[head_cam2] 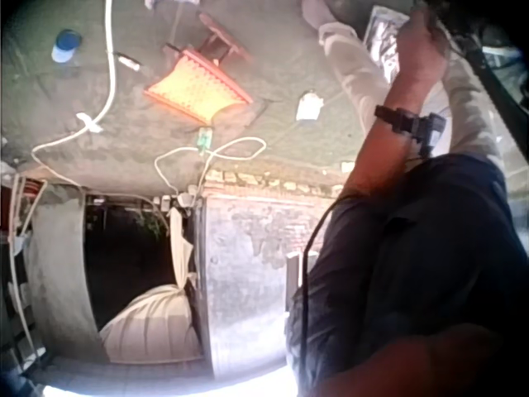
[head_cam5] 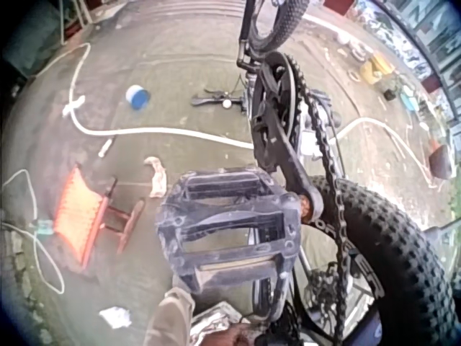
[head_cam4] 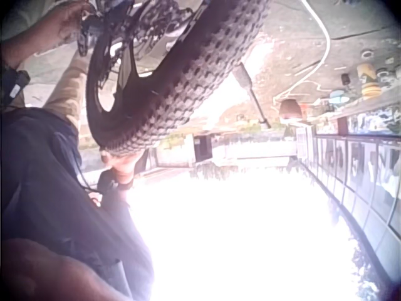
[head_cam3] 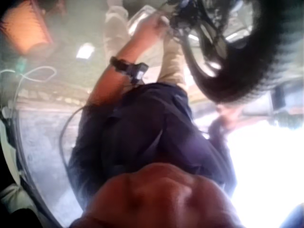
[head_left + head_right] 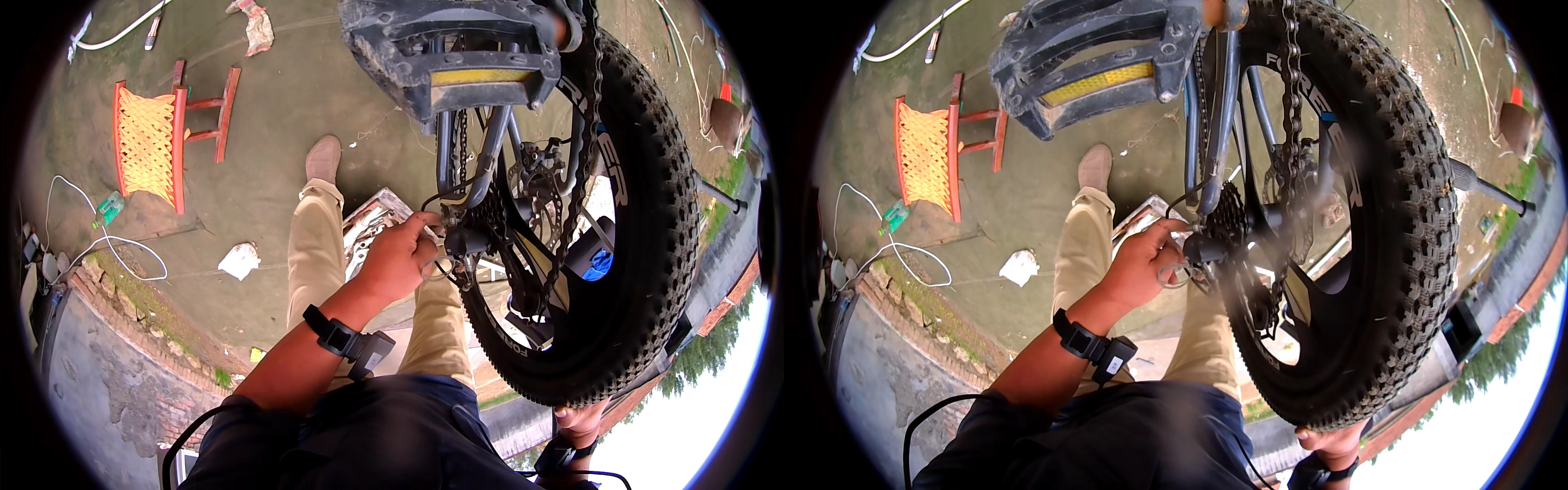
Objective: The person adjusts the rear derailleur and chain on a bicycle using a wrench and hands. They rotate the rear wheel to test the chain movement and make further adjustments to the derailleur cable and tension.
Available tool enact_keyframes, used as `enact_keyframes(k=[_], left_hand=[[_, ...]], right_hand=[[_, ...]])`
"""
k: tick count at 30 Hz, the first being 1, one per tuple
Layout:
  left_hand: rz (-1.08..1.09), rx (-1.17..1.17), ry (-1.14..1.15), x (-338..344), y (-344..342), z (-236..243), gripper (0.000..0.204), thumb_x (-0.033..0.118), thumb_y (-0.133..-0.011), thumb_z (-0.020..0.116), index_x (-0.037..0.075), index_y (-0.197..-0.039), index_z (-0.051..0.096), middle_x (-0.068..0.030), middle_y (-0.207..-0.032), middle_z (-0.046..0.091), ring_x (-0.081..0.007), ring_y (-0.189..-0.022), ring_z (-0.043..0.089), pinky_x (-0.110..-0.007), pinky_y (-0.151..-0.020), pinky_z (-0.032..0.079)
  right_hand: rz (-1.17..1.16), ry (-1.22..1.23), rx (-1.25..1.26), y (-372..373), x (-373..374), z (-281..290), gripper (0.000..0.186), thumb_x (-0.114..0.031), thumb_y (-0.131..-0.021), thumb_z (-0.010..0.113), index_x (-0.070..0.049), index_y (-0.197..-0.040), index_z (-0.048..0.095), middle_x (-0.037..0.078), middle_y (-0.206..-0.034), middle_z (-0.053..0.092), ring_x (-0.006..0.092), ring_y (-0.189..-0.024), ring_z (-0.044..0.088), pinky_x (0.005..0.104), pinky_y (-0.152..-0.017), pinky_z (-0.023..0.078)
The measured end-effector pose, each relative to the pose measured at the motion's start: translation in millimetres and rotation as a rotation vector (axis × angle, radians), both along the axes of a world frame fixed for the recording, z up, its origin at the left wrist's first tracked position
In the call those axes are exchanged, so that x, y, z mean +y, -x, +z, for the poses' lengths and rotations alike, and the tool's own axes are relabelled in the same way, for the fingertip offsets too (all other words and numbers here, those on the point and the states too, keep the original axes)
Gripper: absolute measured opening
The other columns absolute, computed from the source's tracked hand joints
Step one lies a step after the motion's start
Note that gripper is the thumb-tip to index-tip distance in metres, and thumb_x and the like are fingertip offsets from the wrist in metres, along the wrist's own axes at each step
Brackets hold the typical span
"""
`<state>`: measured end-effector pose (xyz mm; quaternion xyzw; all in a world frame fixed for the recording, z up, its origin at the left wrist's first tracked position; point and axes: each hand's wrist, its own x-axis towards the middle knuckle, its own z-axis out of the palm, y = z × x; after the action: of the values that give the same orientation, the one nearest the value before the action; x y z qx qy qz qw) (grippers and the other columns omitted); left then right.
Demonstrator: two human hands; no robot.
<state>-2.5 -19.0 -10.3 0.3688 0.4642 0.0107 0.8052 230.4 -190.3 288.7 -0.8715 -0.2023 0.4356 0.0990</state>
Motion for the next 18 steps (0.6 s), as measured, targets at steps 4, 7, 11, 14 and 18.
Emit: enact_keyframes(k=[4,7,11,14,18], left_hand=[[0.201,-0.058,0.228,8,-7,14,0.040,0.001,-0.092,0.054,0.004,-0.132,0.055,-0.0079,-0.077,0.064,-0.0148,-0.063,0.063,-0.032,-0.060,0.051],[0.036,-0.066,0.116,6,-2,0,0.042,0.001,-0.091,0.055,0.004,-0.133,0.054,-0.0097,-0.080,0.065,-0.0182,-0.063,0.063,-0.034,-0.061,0.051],[-0.114,0.006,-0.186,-3,3,-8,0.044,0.003,-0.088,0.058,0.006,-0.132,0.055,-0.0137,-0.078,0.066,-0.0277,-0.065,0.064,-0.037,-0.064,0.051],[-0.006,0.006,-0.136,1,-2,-2,0.043,0.004,-0.085,0.061,0.007,-0.128,0.057,-0.0158,-0.077,0.066,-0.0333,-0.068,0.064,-0.040,-0.066,0.051],[-0.237,-0.045,-0.191,11,2,1,0.036,0.001,-0.089,0.054,0.003,-0.125,0.057,-0.0102,-0.081,0.065,-0.0208,-0.064,0.061,-0.033,-0.062,0.050]], right_hand=[[-0.048,-0.070,-0.032,4,-6,-3,0.127,-0.055,-0.056,0.094,0.012,-0.145,0.031,0.015,-0.135,0.055,0.0247,-0.124,0.053,0.0376,-0.112,0.036],[0.052,-0.031,-0.072,0,-15,-1,0.123,-0.057,-0.057,0.091,0.011,-0.143,0.035,0.014,-0.131,0.059,0.0246,-0.122,0.055,0.0378,-0.111,0.037],[0.289,0.054,-0.101,-9,-12,3,0.119,-0.063,-0.060,0.086,0.011,-0.141,0.039,0.014,-0.129,0.061,0.0251,-0.120,0.057,0.0384,-0.109,0.038],[0.207,0.024,-0.114,-3,-10,-1,0.119,-0.066,-0.061,0.084,0.011,-0.140,0.039,0.015,-0.128,0.062,0.0256,-0.118,0.058,0.0387,-0.109,0.039],[0.103,0.010,-0.095,3,1,1,0.119,-0.065,-0.061,0.085,0.011,-0.140,0.039,0.014,-0.128,0.062,0.0245,-0.119,0.057,0.0384,-0.109,0.038]])
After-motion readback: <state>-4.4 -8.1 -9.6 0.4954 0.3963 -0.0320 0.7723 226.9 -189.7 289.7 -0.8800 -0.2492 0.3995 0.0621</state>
